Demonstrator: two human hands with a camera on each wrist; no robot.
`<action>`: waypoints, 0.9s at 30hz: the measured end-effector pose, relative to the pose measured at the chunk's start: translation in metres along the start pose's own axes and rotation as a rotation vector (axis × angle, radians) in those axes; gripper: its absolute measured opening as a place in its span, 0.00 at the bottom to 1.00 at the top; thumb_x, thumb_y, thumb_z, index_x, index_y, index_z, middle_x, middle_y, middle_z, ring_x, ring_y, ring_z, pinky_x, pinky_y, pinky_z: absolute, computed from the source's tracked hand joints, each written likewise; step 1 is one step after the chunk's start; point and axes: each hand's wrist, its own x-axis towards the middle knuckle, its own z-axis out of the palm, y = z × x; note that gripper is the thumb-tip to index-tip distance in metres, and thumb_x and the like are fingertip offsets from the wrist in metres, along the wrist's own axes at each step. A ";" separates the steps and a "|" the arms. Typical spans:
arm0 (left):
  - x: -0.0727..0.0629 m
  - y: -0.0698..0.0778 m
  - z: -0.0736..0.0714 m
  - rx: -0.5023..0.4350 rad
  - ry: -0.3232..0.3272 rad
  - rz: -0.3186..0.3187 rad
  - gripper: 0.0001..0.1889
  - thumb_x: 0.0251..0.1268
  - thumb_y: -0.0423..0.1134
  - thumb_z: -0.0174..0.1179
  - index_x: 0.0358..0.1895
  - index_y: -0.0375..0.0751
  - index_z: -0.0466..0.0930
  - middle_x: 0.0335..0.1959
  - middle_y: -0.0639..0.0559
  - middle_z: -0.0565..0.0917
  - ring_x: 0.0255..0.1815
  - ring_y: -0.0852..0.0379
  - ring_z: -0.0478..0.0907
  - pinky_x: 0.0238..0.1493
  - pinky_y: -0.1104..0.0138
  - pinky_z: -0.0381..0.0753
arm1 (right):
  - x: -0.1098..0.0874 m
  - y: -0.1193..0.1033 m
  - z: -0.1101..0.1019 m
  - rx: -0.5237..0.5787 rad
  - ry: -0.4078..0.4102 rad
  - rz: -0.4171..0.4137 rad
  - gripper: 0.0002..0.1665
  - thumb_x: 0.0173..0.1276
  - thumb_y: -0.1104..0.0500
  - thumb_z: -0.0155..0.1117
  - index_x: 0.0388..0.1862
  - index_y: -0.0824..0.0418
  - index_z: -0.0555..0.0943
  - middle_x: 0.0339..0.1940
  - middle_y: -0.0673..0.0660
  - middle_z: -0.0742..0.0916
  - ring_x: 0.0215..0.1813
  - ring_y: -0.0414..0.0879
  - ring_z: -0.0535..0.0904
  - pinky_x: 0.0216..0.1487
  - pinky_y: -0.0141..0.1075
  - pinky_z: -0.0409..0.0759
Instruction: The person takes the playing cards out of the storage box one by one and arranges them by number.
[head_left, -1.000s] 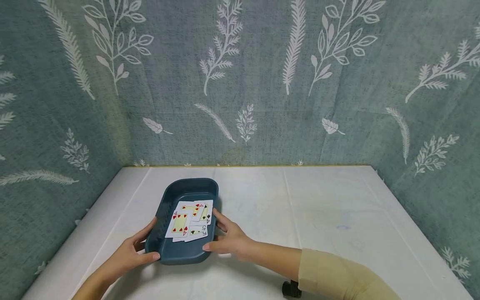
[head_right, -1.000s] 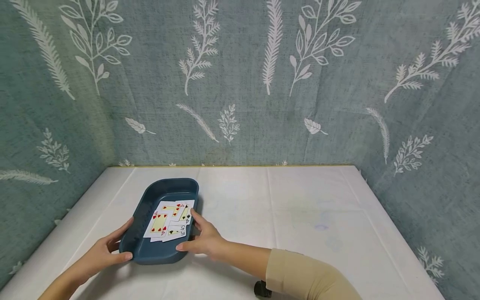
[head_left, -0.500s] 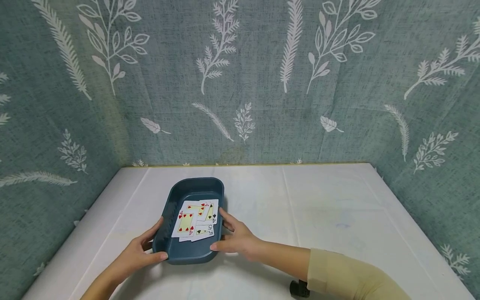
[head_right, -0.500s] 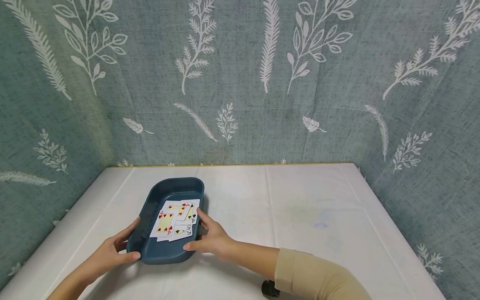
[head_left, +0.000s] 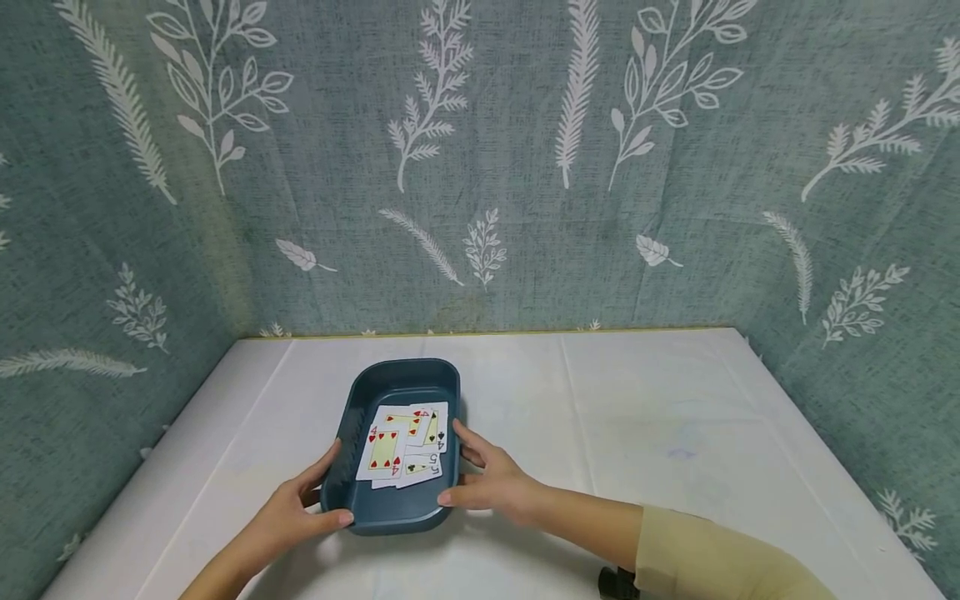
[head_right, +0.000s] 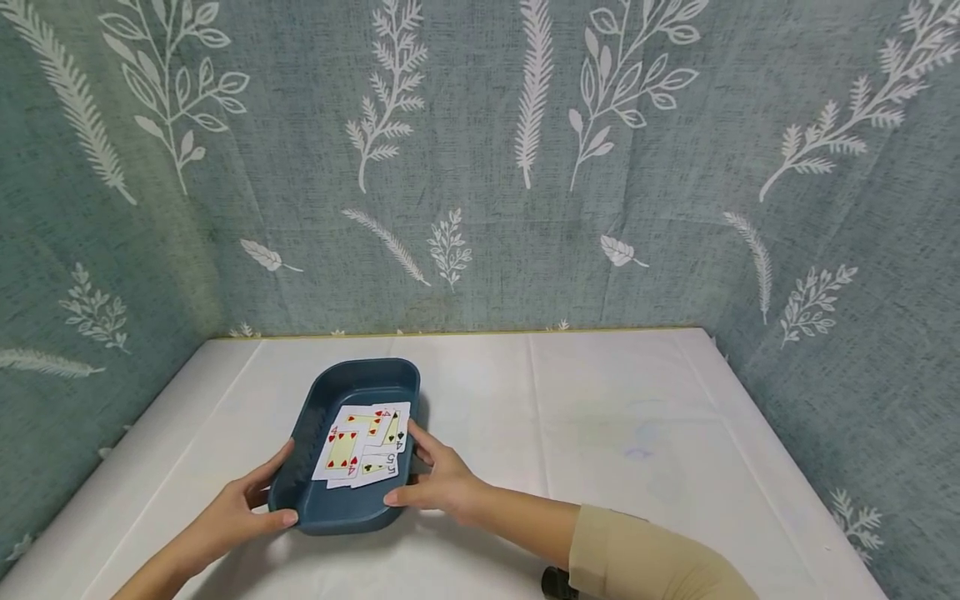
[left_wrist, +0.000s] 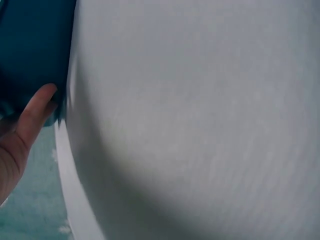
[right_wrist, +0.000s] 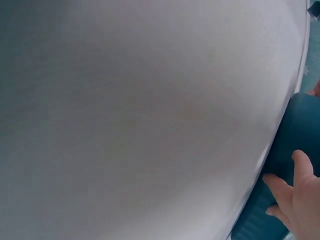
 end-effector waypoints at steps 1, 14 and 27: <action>0.000 0.001 0.002 -0.002 0.006 0.000 0.53 0.48 0.47 0.73 0.75 0.40 0.49 0.71 0.31 0.57 0.58 0.37 0.72 0.52 0.51 0.77 | -0.001 0.000 -0.001 -0.007 0.002 0.001 0.59 0.51 0.73 0.71 0.77 0.54 0.50 0.73 0.72 0.59 0.63 0.64 0.71 0.50 0.44 0.79; 0.002 0.009 0.015 -0.024 0.033 0.019 0.53 0.45 0.44 0.75 0.74 0.38 0.51 0.71 0.32 0.58 0.57 0.37 0.74 0.52 0.54 0.78 | -0.011 -0.002 -0.011 -0.049 0.020 0.006 0.60 0.51 0.73 0.71 0.77 0.53 0.50 0.72 0.72 0.60 0.62 0.62 0.73 0.48 0.44 0.80; 0.005 0.013 0.023 -0.107 0.015 0.096 0.52 0.44 0.40 0.75 0.73 0.38 0.52 0.70 0.31 0.60 0.52 0.40 0.78 0.48 0.60 0.80 | -0.017 -0.002 -0.023 -0.056 0.026 0.017 0.59 0.51 0.71 0.72 0.77 0.51 0.51 0.72 0.73 0.58 0.64 0.64 0.71 0.50 0.43 0.79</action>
